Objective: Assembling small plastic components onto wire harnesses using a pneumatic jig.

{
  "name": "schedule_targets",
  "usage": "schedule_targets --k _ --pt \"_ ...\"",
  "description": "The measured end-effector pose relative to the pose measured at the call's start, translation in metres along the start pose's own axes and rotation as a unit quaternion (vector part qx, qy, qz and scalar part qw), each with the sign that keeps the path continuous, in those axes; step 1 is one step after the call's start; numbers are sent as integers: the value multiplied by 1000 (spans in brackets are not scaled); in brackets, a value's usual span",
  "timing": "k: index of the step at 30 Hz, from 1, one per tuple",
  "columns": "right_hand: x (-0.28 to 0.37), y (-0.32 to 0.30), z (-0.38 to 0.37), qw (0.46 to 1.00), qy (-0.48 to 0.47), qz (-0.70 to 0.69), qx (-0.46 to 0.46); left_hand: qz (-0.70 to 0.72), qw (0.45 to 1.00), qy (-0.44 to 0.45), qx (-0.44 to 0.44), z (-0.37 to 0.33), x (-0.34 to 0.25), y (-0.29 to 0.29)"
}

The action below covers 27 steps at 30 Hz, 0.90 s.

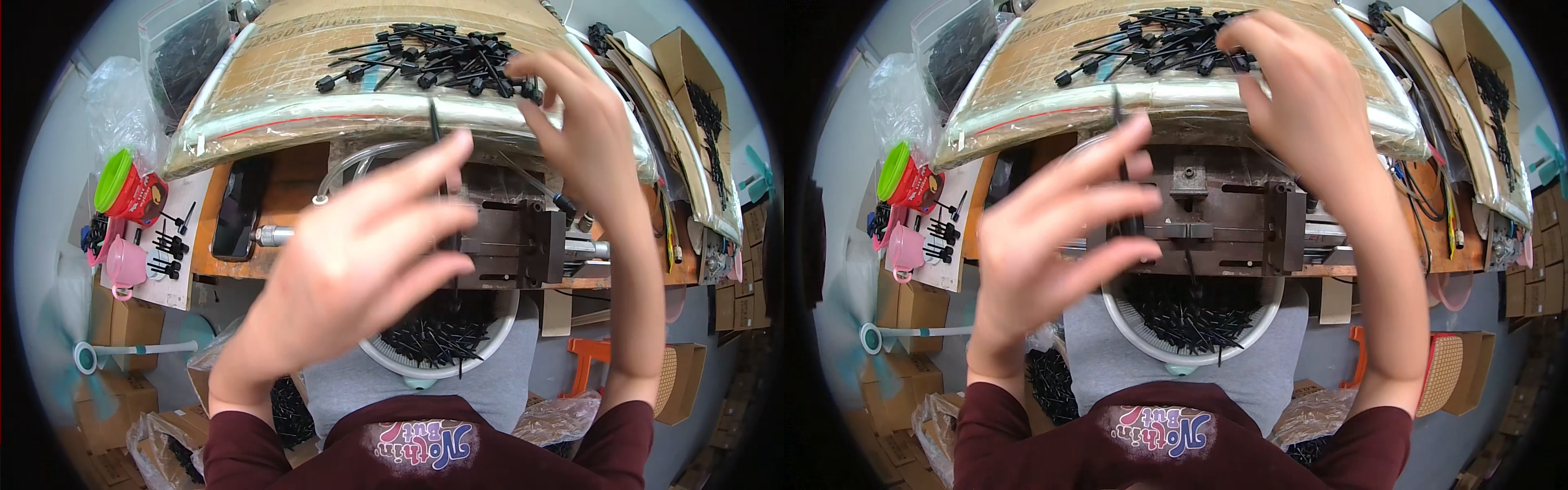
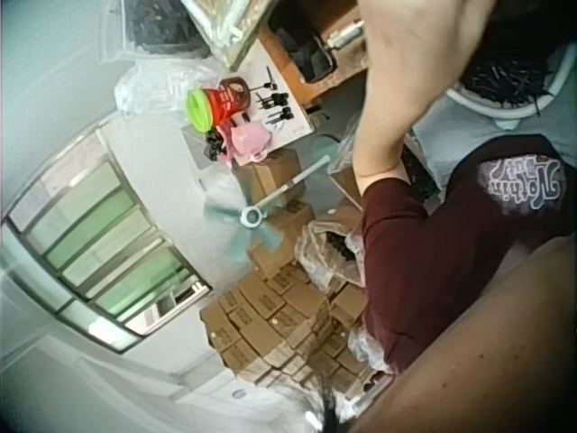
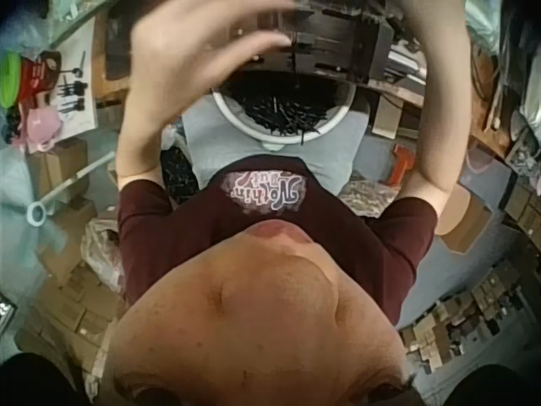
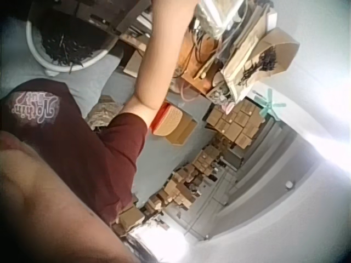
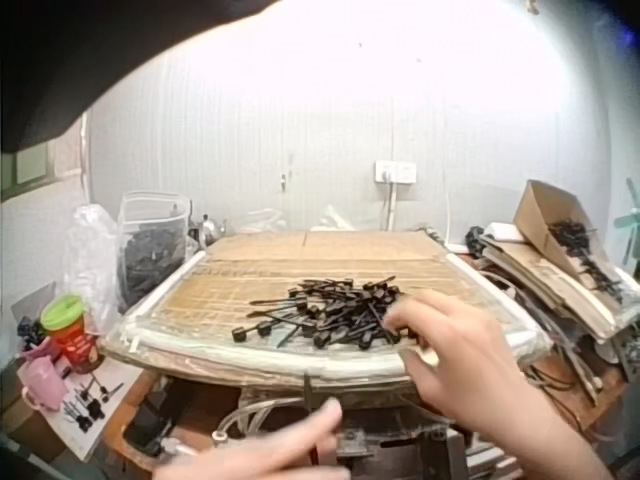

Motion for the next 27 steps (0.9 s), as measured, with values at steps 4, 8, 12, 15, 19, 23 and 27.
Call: schedule_targets --k 4,8,12,15,19,23,27 --pt "-49 32 -57 984 -96 113 99 33 998 -48 39 32 -19 27" --pt "-57 48 -83 960 -37 52 271 5 996 -83 40 57 -18 64" --pt "-45 46 -88 935 -11 29 353 -60 994 -82 38 66 -14 89" --pt "-39 46 -84 938 -61 51 338 -105 990 -80 53 63 -15 96" --pt "-35 37 -76 939 -72 96 324 -117 989 -67 55 53 -7 91" --pt "-39 39 -69 943 -103 129 288 -147 983 -79 78 55 -7 93" --pt "-56 35 -65 974 -105 53 193 -131 986 -72 69 55 -6 93"
Point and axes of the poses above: each hand's wrist, its own z-axis away from the middle knuckle, its own y-axis out of the palm, x = y × z, the point moved 1 cm from there along -z, towards the middle knuckle, and after that the axes turned 9 degrees about x, right-handed, at the moved point
